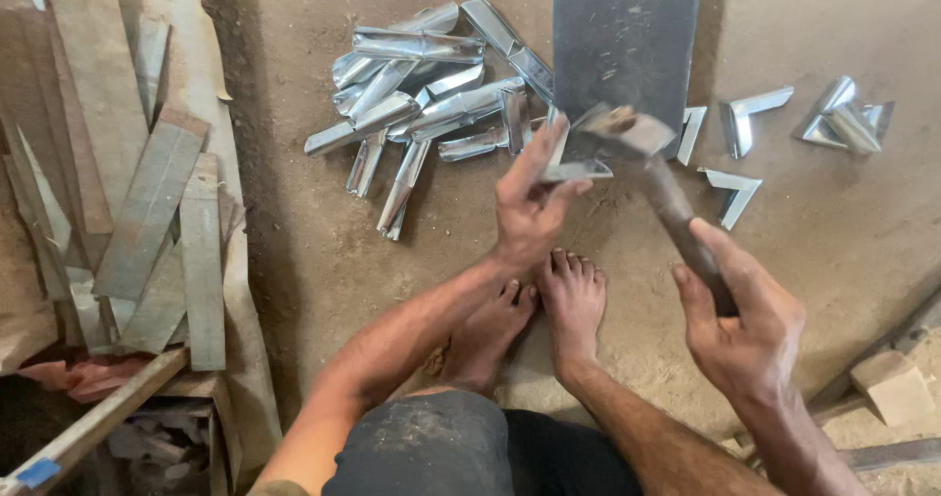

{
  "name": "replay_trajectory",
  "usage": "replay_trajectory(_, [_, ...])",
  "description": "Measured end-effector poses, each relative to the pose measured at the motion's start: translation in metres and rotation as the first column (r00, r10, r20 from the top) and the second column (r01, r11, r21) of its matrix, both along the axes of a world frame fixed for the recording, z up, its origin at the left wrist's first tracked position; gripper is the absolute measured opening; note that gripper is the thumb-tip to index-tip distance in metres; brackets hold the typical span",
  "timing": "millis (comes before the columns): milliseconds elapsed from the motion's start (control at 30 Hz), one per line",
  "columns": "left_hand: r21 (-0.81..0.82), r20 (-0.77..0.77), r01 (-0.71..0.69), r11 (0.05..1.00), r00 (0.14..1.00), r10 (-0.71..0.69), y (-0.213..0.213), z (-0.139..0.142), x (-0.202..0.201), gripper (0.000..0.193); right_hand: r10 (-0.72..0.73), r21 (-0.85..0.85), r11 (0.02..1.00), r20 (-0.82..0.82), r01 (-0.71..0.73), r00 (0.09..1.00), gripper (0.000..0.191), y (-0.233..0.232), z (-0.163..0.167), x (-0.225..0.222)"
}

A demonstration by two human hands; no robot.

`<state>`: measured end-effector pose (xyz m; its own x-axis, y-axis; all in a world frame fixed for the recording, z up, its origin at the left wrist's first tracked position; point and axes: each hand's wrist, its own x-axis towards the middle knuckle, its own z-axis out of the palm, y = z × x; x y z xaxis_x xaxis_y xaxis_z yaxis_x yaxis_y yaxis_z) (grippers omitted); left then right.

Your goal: The person sits on the ground and hammers aluminum angle pieces against a flat metal block, bending and flattening each piece, then sets it aside with finished pieces. They pick up new pieces one at a time from a pile and continue hammering them into shape.

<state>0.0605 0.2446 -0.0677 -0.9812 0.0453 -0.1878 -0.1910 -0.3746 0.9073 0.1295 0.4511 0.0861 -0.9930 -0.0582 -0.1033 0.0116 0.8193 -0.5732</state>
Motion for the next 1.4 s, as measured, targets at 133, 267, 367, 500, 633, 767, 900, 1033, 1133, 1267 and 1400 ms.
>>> replay_trajectory(133, [0.143, -0.239, 0.063, 0.988, 0.971, -0.027, -0.018, -0.002, -0.021, 0.088, 0.185, 0.06, 0.982, -0.141, -0.178, 0.973, 0.041, -0.011, 0.005, 0.002])
replay_trajectory(267, [0.08, -0.25, 0.091, 0.993, 0.966, -0.068, -0.024, -0.003, -0.035, 0.081, 0.3, 0.385, 0.889, -0.082, -0.247, 0.951, 0.048, -0.011, -0.02, -0.007])
replay_trajectory(367, [-0.026, -0.255, 0.053, 0.998, 0.965, -0.058, -0.024, -0.001, -0.029, 0.1, 0.154, 0.349, 0.926, -0.009, -0.141, 0.988, 0.051, 0.001, -0.024, -0.008])
replay_trajectory(500, [0.658, 0.329, -0.095, 0.747, 0.929, -0.172, -0.037, 0.024, 0.005, 0.069, 0.034, 0.139, 0.99, -0.101, -0.02, 0.994, 0.048, 0.017, -0.003, 0.005])
replay_trajectory(633, [-0.216, -0.241, -0.056, 0.975, 0.97, 0.002, -0.039, 0.039, 0.018, 0.067, 0.011, 0.056, 0.998, -0.101, -0.005, 0.995, 0.045, 0.014, 0.002, 0.012])
replay_trajectory(767, [-0.294, -0.237, -0.045, 0.955, 0.971, -0.027, -0.022, 0.021, -0.015, 0.065, 0.057, 0.026, 0.998, -0.075, -0.056, 0.996, 0.049, -0.001, 0.007, 0.008])
replay_trajectory(900, [0.172, -0.263, 0.149, 0.974, 0.96, -0.101, -0.028, 0.003, -0.038, 0.086, 0.245, 0.098, 0.968, -0.177, -0.23, 0.953, 0.048, -0.021, 0.02, -0.006])
replay_trajectory(1033, [0.3, -0.272, 0.223, 0.928, 0.952, -0.141, -0.035, 0.006, -0.046, 0.091, 0.311, 0.431, 0.861, -0.024, -0.271, 0.95, 0.054, -0.027, 0.003, -0.021])
replay_trajectory(1133, [0.104, -0.277, 0.164, 0.981, 0.952, -0.129, -0.038, 0.013, -0.045, 0.086, 0.17, 0.266, 0.953, -0.075, -0.145, 0.983, 0.055, -0.001, -0.01, -0.004])
replay_trajectory(1267, [0.238, 0.152, -0.047, 0.97, 0.988, 0.011, -0.057, 0.042, -0.041, 0.085, -0.02, 0.123, 0.992, -0.154, 0.039, 0.988, 0.049, 0.038, -0.032, 0.052])
replay_trajectory(1400, [-0.217, -0.159, 0.213, 0.953, 0.955, -0.25, -0.076, 0.087, -0.04, 0.075, -0.15, 0.114, 0.981, -0.059, 0.156, 0.987, 0.047, 0.028, -0.073, 0.098])
